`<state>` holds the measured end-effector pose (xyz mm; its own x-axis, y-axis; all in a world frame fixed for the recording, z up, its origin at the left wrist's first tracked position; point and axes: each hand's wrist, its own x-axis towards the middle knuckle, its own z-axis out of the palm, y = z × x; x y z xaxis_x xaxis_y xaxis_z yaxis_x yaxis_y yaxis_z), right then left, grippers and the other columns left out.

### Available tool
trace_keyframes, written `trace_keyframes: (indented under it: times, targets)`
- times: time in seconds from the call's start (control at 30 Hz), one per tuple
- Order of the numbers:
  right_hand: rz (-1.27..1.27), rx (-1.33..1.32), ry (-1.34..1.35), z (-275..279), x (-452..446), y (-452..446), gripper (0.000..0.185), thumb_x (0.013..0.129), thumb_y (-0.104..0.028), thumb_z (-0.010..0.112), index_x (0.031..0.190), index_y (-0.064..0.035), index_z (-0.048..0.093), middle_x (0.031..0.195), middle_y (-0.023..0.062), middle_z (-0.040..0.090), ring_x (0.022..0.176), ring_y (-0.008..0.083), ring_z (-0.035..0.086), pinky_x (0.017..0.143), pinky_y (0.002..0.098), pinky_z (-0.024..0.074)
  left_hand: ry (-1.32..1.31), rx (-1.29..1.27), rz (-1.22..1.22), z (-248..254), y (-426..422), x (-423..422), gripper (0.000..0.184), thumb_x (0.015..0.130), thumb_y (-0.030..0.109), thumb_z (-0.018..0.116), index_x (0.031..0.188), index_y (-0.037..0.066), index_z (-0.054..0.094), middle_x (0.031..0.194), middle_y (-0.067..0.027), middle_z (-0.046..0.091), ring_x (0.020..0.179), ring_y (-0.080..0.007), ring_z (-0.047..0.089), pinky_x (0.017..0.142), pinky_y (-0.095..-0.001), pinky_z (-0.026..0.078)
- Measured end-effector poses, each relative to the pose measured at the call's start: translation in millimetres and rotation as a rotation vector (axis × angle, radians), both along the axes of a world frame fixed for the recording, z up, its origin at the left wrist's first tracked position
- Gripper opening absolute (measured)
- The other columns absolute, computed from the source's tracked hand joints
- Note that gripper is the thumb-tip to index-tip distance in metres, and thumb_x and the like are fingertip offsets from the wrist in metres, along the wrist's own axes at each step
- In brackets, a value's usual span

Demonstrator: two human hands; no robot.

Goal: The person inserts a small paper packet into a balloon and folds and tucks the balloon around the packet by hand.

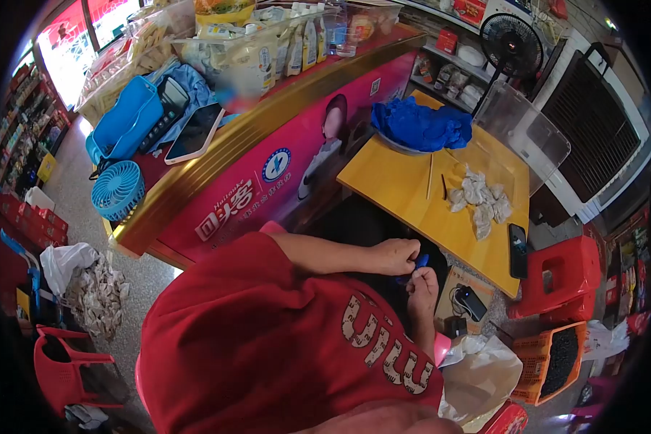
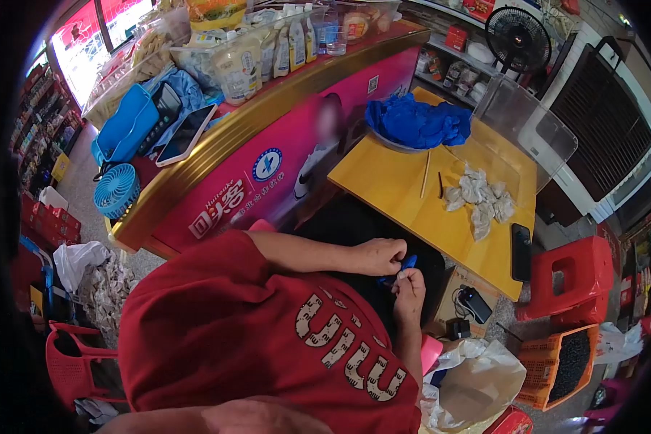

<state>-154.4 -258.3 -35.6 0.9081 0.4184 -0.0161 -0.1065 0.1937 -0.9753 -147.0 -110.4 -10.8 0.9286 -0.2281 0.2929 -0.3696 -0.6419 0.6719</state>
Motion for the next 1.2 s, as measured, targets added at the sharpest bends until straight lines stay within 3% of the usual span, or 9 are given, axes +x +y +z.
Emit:
trace_keyframes:
  times: [0.13,0.17,0.27,0.4,0.6,0.77,0.87,0.97,1.2]
  targets:
    - [-0.079,-0.038,0.055,4,-1,2,0.004,0.078,-0.009,0.043,0.075,-0.0080,0.044,0.058,-0.0019,0.043,0.049,0.0054,0.038,0.046,0.0171,0.0292,0.289,-0.145,0.011,15,0,-1,0.017,0.066,0.013,0.055,0.073,0.002,0.045,0.066,-0.0107,0.053,0.054,-0.0218,0.052,0.050,-0.0292,0.042]
    - [-0.090,-0.027,0.089,3,0,0,0.003,0.079,-0.009,0.043,0.076,-0.0079,0.045,0.057,-0.0017,0.043,0.049,0.0057,0.038,0.046,0.0172,0.0296,0.689,-0.379,-0.004,27,1,-1,0.014,0.069,0.011,0.055,0.076,0.002,0.047,0.068,-0.0072,0.053,0.053,-0.0141,0.051,0.047,-0.0239,0.041]
    - [-0.159,0.221,0.137,5,3,-1,0.004,0.079,-0.010,0.043,0.076,-0.0075,0.045,0.058,-0.0015,0.043,0.050,0.0060,0.039,0.046,0.0173,0.0301,0.856,-0.861,-0.136,20,6,4,0.011,0.072,0.004,0.054,0.080,0.000,0.048,0.071,-0.0045,0.052,0.057,-0.0110,0.051,0.049,-0.0207,0.043]
    - [-0.067,0.102,0.073,1,2,-2,0.005,0.078,-0.010,0.043,0.075,-0.0069,0.044,0.058,-0.0012,0.043,0.051,0.0064,0.040,0.048,0.0172,0.0311,0.852,-0.834,-0.117,13,6,3,0.015,0.069,0.004,0.056,0.080,0.001,0.047,0.071,-0.0051,0.052,0.058,-0.0110,0.051,0.050,-0.0205,0.044]
    - [-0.002,-0.027,0.035,4,2,-5,0.004,0.077,-0.008,0.043,0.073,-0.0063,0.043,0.058,-0.0014,0.041,0.052,0.0063,0.039,0.048,0.0180,0.0309,0.661,-0.403,0.074,19,1,-3,0.026,0.062,0.007,0.060,0.082,0.001,0.044,0.069,-0.0086,0.052,0.058,-0.0149,0.052,0.050,-0.0246,0.044]
    - [-0.036,-0.120,-0.028,3,2,-1,0.004,0.076,-0.008,0.043,0.073,-0.0060,0.042,0.058,-0.0015,0.041,0.052,0.0060,0.038,0.048,0.0182,0.0307,0.131,-0.082,0.072,2,-3,1,0.023,0.064,0.012,0.057,0.080,0.001,0.045,0.067,-0.0094,0.053,0.059,-0.0193,0.053,0.053,-0.0291,0.042]
    - [-0.124,0.003,0.123,7,3,-2,0.004,0.076,-0.010,0.044,0.074,-0.0062,0.044,0.059,-0.0010,0.042,0.052,0.0071,0.039,0.048,0.0187,0.0306,0.304,-0.251,0.026,6,-1,5,0.016,0.068,0.012,0.057,0.077,0.001,0.050,0.064,-0.0069,0.054,0.058,-0.0149,0.052,0.052,-0.0261,0.041]
    - [-0.160,0.338,0.224,2,9,-8,0.005,0.076,-0.011,0.046,0.073,-0.0076,0.046,0.060,-0.0002,0.044,0.054,0.0086,0.041,0.049,0.0194,0.0316,0.887,-0.876,-0.104,12,6,8,0.009,0.076,0.012,0.053,0.079,0.004,0.054,0.073,-0.0018,0.055,0.064,-0.0097,0.050,0.060,-0.0222,0.041]
    - [-0.036,0.341,0.277,6,6,-10,0.004,0.077,-0.012,0.048,0.074,-0.0086,0.046,0.061,-0.0013,0.044,0.054,0.0075,0.041,0.051,0.0188,0.0323,0.962,-0.957,-0.040,10,2,6,0.037,0.070,0.006,0.058,0.101,0.003,0.037,0.092,-0.0061,0.048,0.080,-0.0146,0.051,0.067,-0.0253,0.044]
